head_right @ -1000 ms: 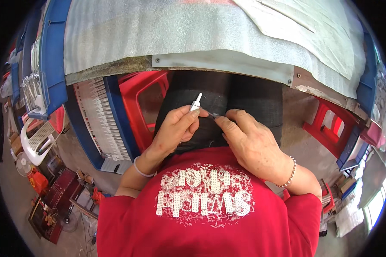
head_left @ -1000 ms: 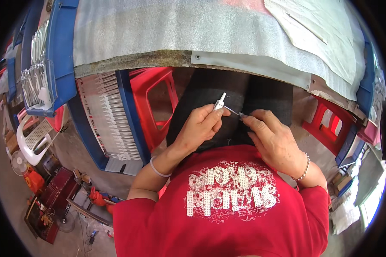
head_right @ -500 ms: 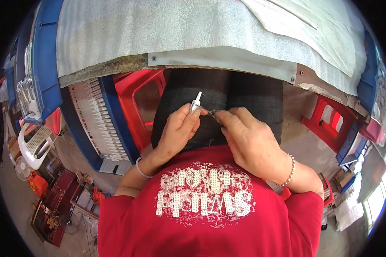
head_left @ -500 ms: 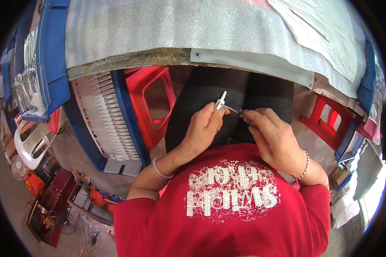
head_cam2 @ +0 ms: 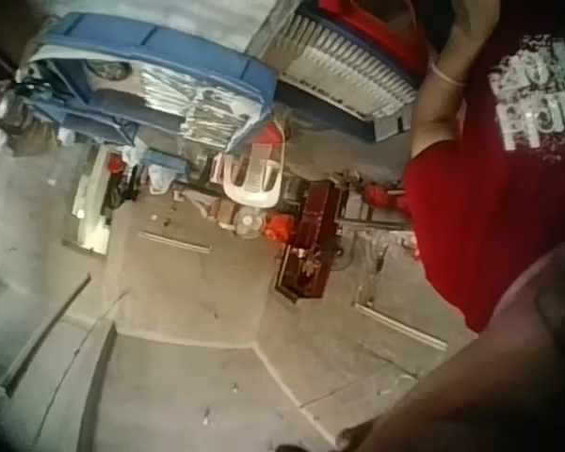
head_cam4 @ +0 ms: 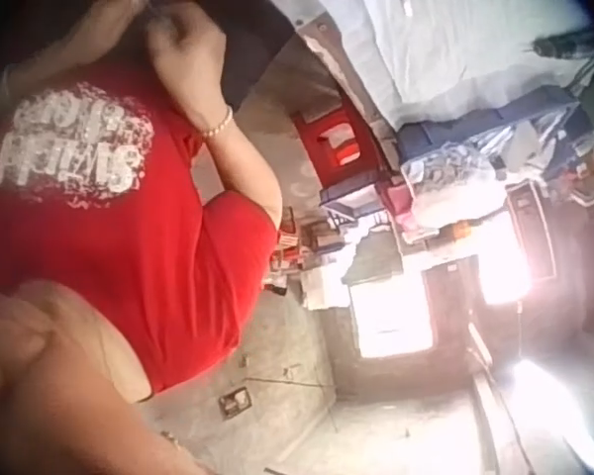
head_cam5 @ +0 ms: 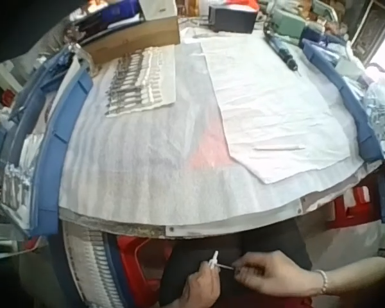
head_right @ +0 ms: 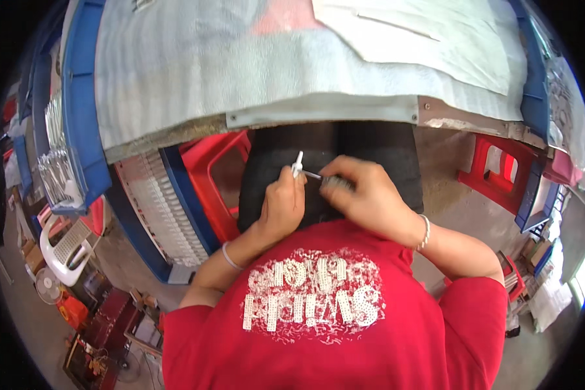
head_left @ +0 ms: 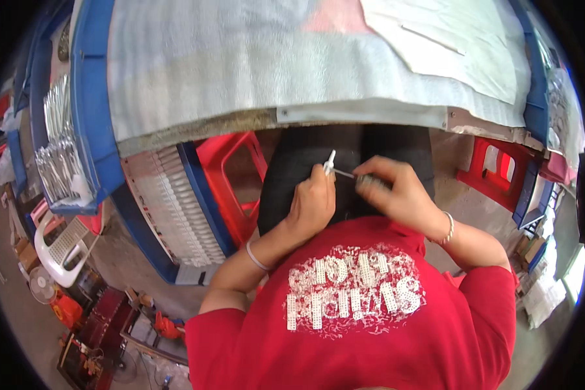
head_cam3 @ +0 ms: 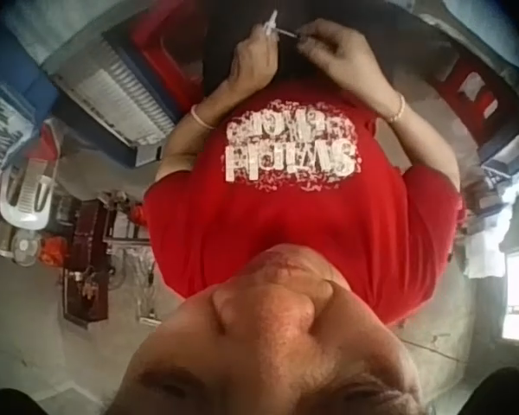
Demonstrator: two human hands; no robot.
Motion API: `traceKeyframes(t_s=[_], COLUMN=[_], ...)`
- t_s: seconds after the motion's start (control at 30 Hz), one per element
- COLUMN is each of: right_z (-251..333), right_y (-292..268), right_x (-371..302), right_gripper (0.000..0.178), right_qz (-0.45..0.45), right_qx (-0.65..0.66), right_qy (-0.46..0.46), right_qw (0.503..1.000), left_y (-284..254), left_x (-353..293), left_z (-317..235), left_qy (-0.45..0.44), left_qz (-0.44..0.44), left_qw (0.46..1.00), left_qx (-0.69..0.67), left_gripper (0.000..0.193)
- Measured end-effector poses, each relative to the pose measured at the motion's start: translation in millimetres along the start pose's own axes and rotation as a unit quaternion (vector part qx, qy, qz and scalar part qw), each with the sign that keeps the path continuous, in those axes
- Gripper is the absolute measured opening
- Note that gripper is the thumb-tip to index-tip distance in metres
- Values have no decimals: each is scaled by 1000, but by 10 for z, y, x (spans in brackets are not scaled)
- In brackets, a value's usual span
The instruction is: Assembling small metal pins into white plastic housings using a precision tool at a workbench.
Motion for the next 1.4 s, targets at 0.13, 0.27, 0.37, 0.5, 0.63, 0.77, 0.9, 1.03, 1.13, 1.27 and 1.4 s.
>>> traceKeyframes(t_s=[0.13, 0.27, 0.37, 0.5, 0.63, 0.77, 0.9, 1.03, 1.13, 1.27, 1.4], right_z=[551, 488, 41, 140, 535, 500, 346, 115, 16, 553, 636], right_y=[50, 68, 48, 35, 172, 93, 71, 81, 57, -126, -161], right_x=[-102, 28, 114, 75, -41, 65, 111, 159, 145, -127, -307], right_gripper=[27, 36, 27, 32, 47, 52, 36, 29, 27, 28, 31], right_qz=[23, 97, 64, 66, 72, 106, 69, 14, 153, 80, 13], right_qx=[-469, -438, -63, -49, -528, -448, -326, -184, 103, -130, -259], right_qy=[-212, -172, -46, -8, -183, -181, -113, -70, 147, -36, -195], right_qw=[857, 877, 995, 997, 826, 869, 936, 980, 972, 988, 946], left_y=[-16, -43, -46, -41, -53, -38, -41, -65, -61, -82, -52], left_x=[19, -2, 34, 12, 10, 25, 53, 51, 29, -25, -103], left_z=[-27, 39, 32, 57, 16, 51, 81, 28, -11, 7, 33], left_qy=[-38, -5, 12, 6, 0, 1, 20, 24, 31, 82, -159], left_qz=[17, -17, -30, -7, 2, -10, -23, -20, -6, -56, 11], left_qw=[995, 996, 997, 1000, 997, 998, 998, 999, 999, 991, 937], left_qx=[-87, -83, -68, -23, -73, -66, -51, -17, -2, -95, -309], left_gripper=[15, 14, 13, 14, 15, 15, 10, 9, 12, 14, 19])
Point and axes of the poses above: each hand's wrist, its own x-axis towards the middle knuckle, its own y-axis out of the palm, z = x × y, the point moved 5 cm from there along x, towards the middle knuckle, and after that the axes turned 9 degrees about -x, right-handed, at the moved point
